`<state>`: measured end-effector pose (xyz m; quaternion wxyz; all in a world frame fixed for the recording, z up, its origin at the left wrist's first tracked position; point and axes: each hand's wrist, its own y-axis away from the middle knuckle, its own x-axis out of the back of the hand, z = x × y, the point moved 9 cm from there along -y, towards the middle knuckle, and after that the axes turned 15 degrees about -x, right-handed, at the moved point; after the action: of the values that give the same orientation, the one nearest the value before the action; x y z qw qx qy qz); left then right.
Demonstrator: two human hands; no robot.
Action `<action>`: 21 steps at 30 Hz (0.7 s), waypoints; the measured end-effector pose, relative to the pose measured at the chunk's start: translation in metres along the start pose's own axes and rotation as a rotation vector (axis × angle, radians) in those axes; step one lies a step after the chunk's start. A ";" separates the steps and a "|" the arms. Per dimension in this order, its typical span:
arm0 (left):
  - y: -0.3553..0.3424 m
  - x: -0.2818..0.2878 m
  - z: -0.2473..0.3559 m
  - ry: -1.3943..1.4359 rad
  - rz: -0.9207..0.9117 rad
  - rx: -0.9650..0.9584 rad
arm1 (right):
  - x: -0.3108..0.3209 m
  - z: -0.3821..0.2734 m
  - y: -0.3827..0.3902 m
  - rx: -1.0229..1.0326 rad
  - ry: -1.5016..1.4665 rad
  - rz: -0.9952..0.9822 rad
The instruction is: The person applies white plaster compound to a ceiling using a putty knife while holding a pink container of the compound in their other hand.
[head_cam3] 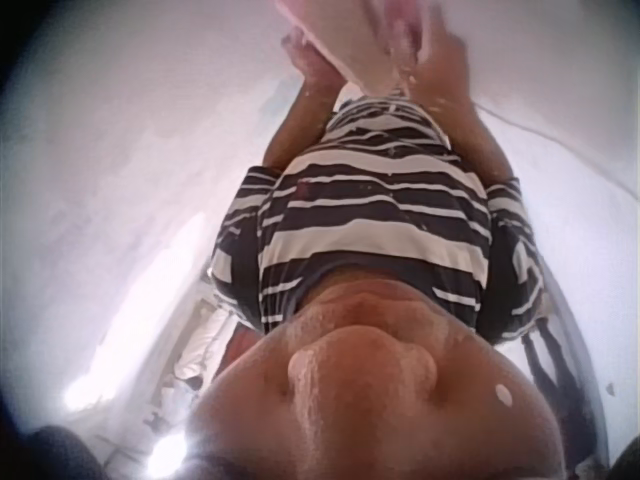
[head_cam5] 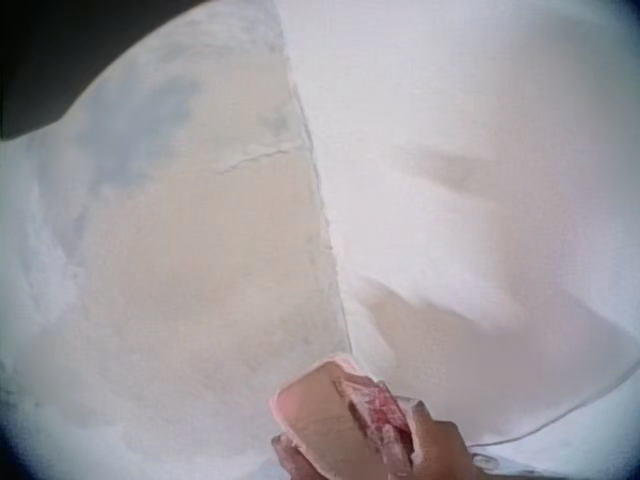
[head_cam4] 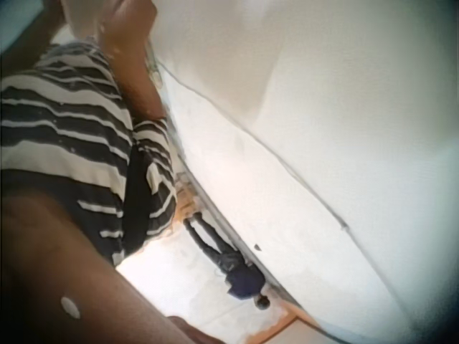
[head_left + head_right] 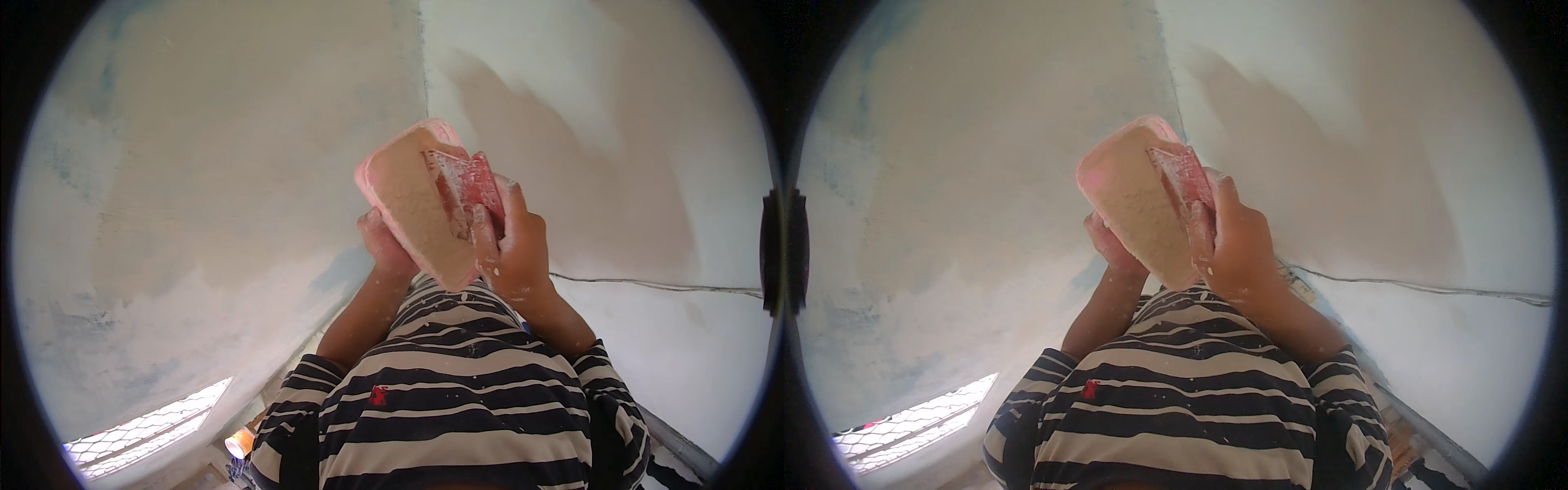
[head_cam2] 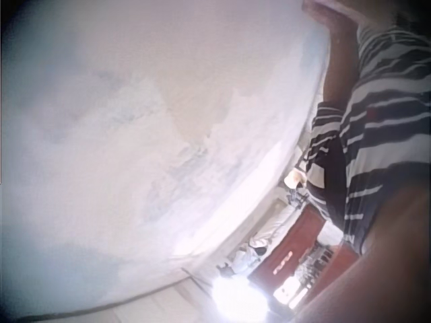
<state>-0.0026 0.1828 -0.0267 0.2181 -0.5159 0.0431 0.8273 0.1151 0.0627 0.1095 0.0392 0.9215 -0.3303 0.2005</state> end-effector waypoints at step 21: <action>0.015 0.001 0.048 -0.108 0.086 -0.207 | -0.054 -0.028 0.018 -0.190 -0.214 -0.548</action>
<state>-0.0491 0.1834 -0.0080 0.1302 -0.4880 -0.0323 0.8625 0.0569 0.0864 0.1129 0.1429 0.9843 -0.0889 0.0524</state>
